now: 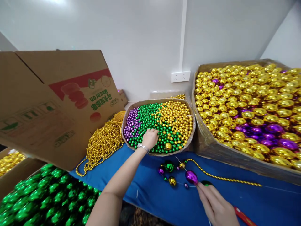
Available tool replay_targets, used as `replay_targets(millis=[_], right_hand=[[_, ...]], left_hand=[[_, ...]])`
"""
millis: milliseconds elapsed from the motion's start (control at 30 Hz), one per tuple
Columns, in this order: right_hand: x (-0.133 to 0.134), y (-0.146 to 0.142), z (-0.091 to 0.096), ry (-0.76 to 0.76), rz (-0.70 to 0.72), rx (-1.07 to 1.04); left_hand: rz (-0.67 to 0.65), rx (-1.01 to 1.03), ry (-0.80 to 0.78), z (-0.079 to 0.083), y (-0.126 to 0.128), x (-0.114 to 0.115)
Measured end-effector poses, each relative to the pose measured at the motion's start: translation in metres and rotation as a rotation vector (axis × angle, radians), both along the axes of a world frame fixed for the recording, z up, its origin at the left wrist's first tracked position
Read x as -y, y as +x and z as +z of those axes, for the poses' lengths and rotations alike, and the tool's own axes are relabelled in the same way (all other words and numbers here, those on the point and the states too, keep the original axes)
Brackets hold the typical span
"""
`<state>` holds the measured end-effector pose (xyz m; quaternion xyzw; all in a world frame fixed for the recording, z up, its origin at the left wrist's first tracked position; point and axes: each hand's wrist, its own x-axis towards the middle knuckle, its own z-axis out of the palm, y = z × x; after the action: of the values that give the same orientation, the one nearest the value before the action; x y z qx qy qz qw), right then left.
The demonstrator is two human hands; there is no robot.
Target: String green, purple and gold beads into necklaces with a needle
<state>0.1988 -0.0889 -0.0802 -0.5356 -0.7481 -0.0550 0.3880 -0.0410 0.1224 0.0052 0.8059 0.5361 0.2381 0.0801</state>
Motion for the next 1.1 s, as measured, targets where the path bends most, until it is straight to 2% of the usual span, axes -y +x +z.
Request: replay_targets(millis=[167,267,367,433,533,600,733,1100], right_hand=[[0.0,-0.003,0.005,-0.001,-0.003,-0.006],[0.001,-0.003,0.008,-0.008,0.0,-0.011],[0.001,-0.004,0.011,0.022,0.005,-0.004],[0.001,-0.005,0.014,0.047,0.004,0.003],[0.001,-0.008,0.019,0.077,-0.014,0.015],[0.001,-0.009,0.022,0.073,-0.025,0.022],[0.002,-0.01,0.025,0.059,-0.015,0.019],[0.005,-0.01,0.023,0.05,-0.005,0.014]], left_hand=[[0.002,0.069,-0.046,-0.011,0.017,-0.008],[0.006,0.187,-0.066,-0.008,0.017,-0.004],[-0.004,0.337,-0.098,-0.002,0.015,0.012],[-0.053,0.622,-0.228,0.001,0.017,0.031],[-0.142,1.225,-0.605,0.004,0.024,0.064],[-0.145,1.425,-0.782,0.004,0.029,0.081],[-0.112,1.515,-0.878,0.002,0.036,0.097],[-0.065,1.551,-0.947,0.001,0.04,0.106]])
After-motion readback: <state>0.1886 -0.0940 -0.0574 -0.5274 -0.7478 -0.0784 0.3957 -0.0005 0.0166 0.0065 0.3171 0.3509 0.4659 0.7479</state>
